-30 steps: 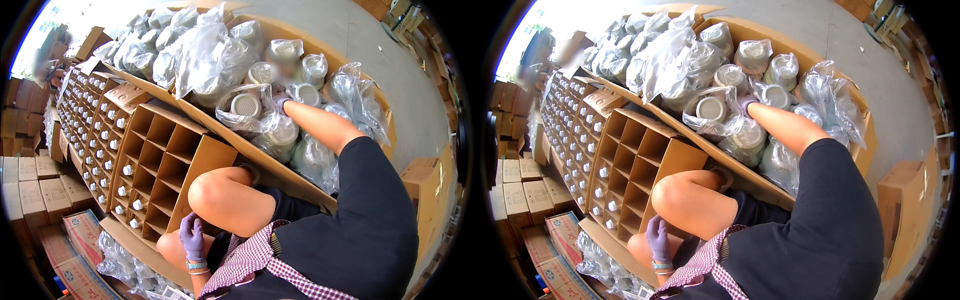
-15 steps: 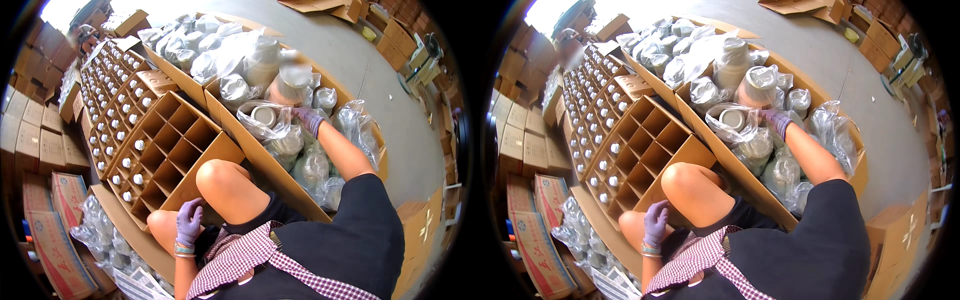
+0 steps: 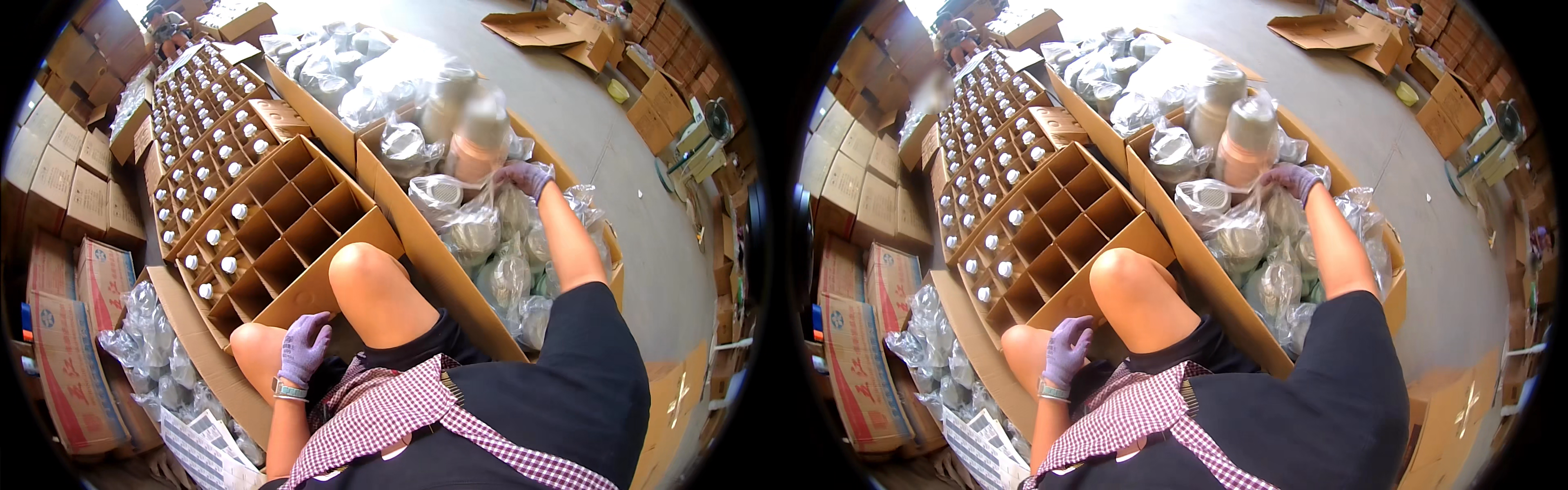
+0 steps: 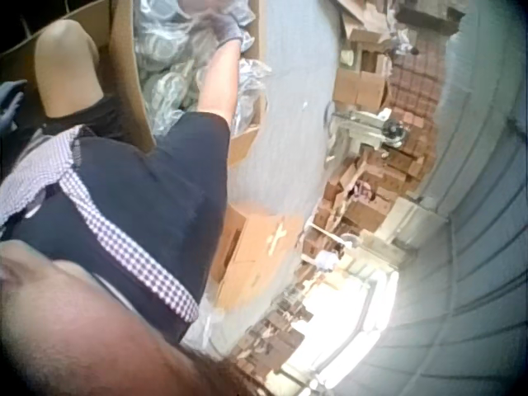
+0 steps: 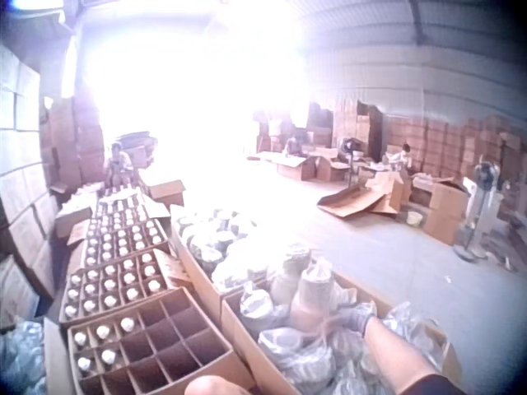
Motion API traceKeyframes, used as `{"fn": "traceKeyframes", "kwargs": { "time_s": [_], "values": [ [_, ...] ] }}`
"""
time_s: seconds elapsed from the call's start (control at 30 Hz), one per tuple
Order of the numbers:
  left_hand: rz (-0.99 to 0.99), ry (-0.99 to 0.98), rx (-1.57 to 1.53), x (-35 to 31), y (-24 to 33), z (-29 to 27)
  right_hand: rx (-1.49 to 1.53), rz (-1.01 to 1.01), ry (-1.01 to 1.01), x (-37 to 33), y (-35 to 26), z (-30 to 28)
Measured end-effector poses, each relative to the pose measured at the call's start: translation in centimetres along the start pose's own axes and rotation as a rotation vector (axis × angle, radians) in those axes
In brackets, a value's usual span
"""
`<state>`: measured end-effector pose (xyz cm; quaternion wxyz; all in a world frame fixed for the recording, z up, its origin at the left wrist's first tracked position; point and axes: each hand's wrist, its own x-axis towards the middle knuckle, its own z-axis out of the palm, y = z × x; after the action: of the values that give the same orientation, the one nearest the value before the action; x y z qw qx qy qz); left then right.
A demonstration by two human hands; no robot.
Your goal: The person inserts glass liners and plastic components into the outer shells of vacuum flasks and places them into a cardboard divider.
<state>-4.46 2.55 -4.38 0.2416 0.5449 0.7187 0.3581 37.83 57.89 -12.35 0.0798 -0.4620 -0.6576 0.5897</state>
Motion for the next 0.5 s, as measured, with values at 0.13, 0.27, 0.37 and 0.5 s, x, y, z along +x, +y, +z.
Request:
{"fn": "traceKeyframes", "kwargs": {
  "time_s": [0.13, 0.27, 0.37, 0.5],
  "values": [
    [-0.019, 0.024, 0.01, -1.5, 0.1, 0.0, 0.088, -0.039, 0.123, -9.2, -15.0, 6.2],
    [-0.055, 0.029, -0.086, -1.3, 0.7, 0.1, 0.384, 0.038, 0.201, -11.1, -13.6, -1.4],
    [0.025, 0.031, -0.008, -1.0, 0.1, 0.0, 0.617, -0.005, 0.116, -11.7, -9.5, -6.7],
    [0.021, 0.067, -0.063, -1.4, -0.1, -0.2, 0.17, -0.135, 0.37, -14.7, -9.1, -7.5]
  ]
}}
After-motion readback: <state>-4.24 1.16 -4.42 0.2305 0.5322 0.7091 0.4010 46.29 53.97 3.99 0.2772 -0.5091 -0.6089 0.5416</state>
